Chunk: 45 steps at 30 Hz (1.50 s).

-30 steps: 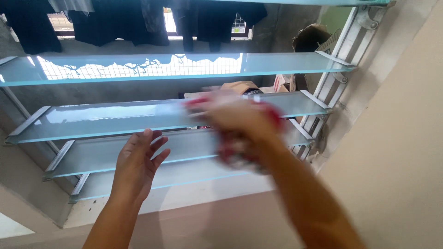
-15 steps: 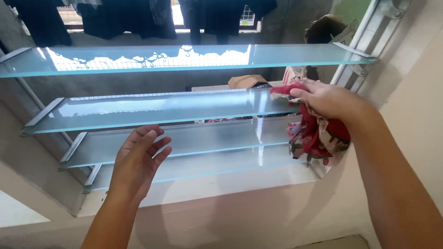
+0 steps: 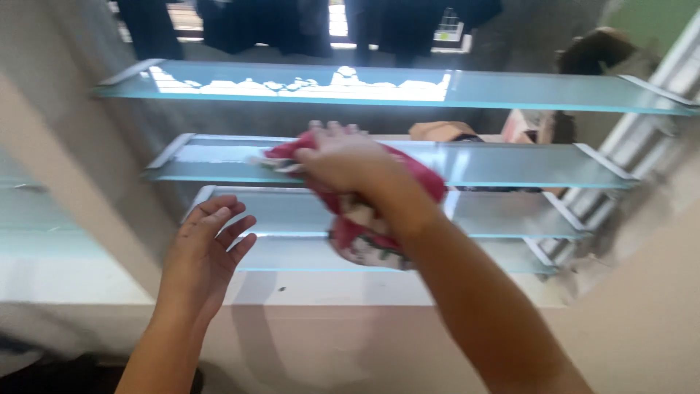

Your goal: Cleaning the glass louvers of a window using a cloth and a bottle of cleaning solution.

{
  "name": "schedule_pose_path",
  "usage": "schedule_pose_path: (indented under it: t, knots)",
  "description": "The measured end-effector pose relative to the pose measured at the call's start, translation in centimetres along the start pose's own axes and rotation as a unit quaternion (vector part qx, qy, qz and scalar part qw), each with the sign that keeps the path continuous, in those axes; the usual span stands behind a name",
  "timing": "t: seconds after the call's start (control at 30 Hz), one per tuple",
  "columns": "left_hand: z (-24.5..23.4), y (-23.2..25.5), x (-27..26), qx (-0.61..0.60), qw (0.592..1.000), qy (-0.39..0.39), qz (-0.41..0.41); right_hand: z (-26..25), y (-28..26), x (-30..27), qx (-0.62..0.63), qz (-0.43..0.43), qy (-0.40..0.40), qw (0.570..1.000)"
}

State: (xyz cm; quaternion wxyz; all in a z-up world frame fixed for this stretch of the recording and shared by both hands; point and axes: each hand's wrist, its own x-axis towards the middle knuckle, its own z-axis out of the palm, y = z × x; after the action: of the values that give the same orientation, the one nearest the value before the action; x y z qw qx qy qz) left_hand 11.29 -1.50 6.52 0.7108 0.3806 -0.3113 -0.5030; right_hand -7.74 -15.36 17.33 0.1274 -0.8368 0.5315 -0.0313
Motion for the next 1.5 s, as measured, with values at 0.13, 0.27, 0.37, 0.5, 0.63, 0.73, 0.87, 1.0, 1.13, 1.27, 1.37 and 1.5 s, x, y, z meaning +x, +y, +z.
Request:
schedule_pose_path:
  t: [0.13, 0.27, 0.37, 0.5, 0.63, 0.73, 0.87, 1.0, 1.13, 1.27, 1.37, 1.5]
  knots:
    - [-3.3, 2.5, -0.8, 0.009, 0.999, 0.036, 0.029, 2.8, -7.9, 4.1, -0.062, -0.080, 0.019, 0.995]
    - [-5.6, 4.6, -0.8, 0.055, 0.993, 0.096, 0.044, 3.5, -10.8, 3.5, -0.129, -0.244, 0.059, 0.959]
    - [-6.0, 6.1, -0.8, 0.094, 0.988, 0.115, 0.052, 2.3, -7.6, 0.7, -0.202, -0.379, 0.058, 0.901]
    - [-6.3, 7.0, -0.5, 0.188, 0.973, 0.118, 0.060, -2.6, -1.1, -6.4, 0.099, -0.063, -0.028, 0.993]
    - [-7.5, 7.4, 0.7, 0.244, 0.957, 0.153, 0.037, -1.6, 8.3, -2.5, -0.021, 0.046, 0.011, 0.999]
    - [-8.3, 7.5, 1.7, 0.219, 0.970, 0.103, 0.018, -1.3, 6.3, -1.2, -0.059, 0.058, 0.025, 0.996]
    - [-8.4, 7.6, 2.0, 0.227, 0.967, 0.112, 0.000, -0.6, -4.0, 0.9, -0.019, 0.021, -0.009, 1.000]
    - [-9.1, 7.6, 2.1, 0.246, 0.962, 0.117, -0.004, 3.4, -12.7, 8.0, -0.044, -0.065, 0.011, 0.997]
    - [-9.4, 7.9, 1.9, 0.203, 0.975, 0.088, -0.005, 4.5, -15.5, 8.6, -0.048, -0.134, 0.032, 0.989]
    - [-9.9, 7.2, 2.3, 0.192, 0.978, 0.084, 0.000, 3.3, -14.4, 3.7, -0.249, -0.326, 0.035, 0.911]
    - [-10.2, 6.9, 2.5, 0.202, 0.974, 0.098, 0.013, 3.6, -11.6, 4.8, -0.275, -0.384, 0.037, 0.880]
    - [-9.4, 7.7, 2.0, 0.212, 0.973, 0.095, -0.001, 2.7, -11.3, 8.6, -0.002, -0.154, -0.016, 0.988]
